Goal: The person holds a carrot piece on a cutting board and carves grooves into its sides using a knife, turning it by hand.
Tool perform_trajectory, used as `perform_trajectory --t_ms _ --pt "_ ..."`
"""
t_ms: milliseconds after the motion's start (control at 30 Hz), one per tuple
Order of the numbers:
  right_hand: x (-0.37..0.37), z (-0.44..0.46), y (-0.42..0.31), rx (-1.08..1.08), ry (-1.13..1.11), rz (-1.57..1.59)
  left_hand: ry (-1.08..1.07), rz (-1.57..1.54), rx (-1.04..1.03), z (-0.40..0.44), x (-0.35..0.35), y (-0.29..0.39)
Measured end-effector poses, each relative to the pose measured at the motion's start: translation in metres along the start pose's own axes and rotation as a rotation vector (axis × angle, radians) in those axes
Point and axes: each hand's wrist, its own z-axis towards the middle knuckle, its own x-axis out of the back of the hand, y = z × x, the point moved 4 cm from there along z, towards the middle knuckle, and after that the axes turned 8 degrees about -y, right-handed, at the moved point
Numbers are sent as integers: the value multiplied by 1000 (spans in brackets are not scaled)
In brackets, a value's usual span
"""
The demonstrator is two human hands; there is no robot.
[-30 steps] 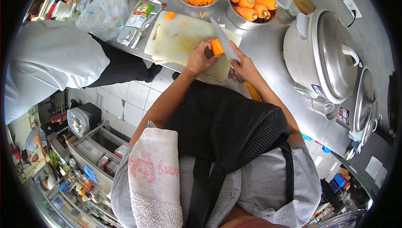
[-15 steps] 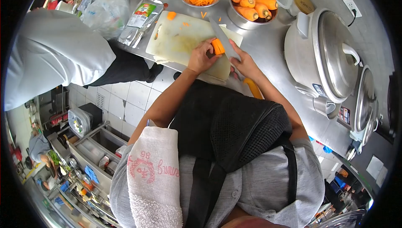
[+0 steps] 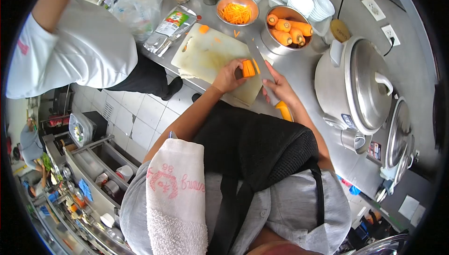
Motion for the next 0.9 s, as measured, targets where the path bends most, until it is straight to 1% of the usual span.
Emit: perform_trajectory --t_ms 33,100,133,200,233,300,333,400,533,600,633,700,733,800,867,900 --pt "-1 -1 3 57 45 -68 12 6 -5 -2 3 8" --pt "-5 -7 9 86 72 -114 162 95 -41 -5 13 26" --pt "-6 -10 10 105 107 -146 163 100 -46 -4 15 32" --pt "-13 -15 12 76 108 -127 200 -58 201 -10 18 31" --pt "-18 -18 7 64 109 -135 193 -51 205 -8 17 32" --pt "-24 -18 8 59 111 -139 57 -535 320 2 3 25" --pt "-25 -15 10 84 102 -140 54 -528 316 4 -1 25" --pt "-25 -12 10 120 95 -137 38 -689 271 6 -10 23" --pt "-27 -19 12 137 90 -98 -15 -736 263 4 -14 19" --pt "-25 -25 18 150 100 -90 -53 -753 293 2 -14 20" --pt "-22 -29 22 142 145 -58 -60 -741 283 6 -10 17" --pt "-9 -37 35 105 217 -42 -10 -526 317 14 6 9" --pt "-4 -41 37 118 222 -40 -17 -519 307 29 19 15" --pt "2 -48 47 41 253 -1 147 -332 265 72 57 22" --pt "7 -51 60 24 248 14 214 -105 135 117 86 25" --pt "8 -51 65 4 242 27 213 53 129 139 96 19"
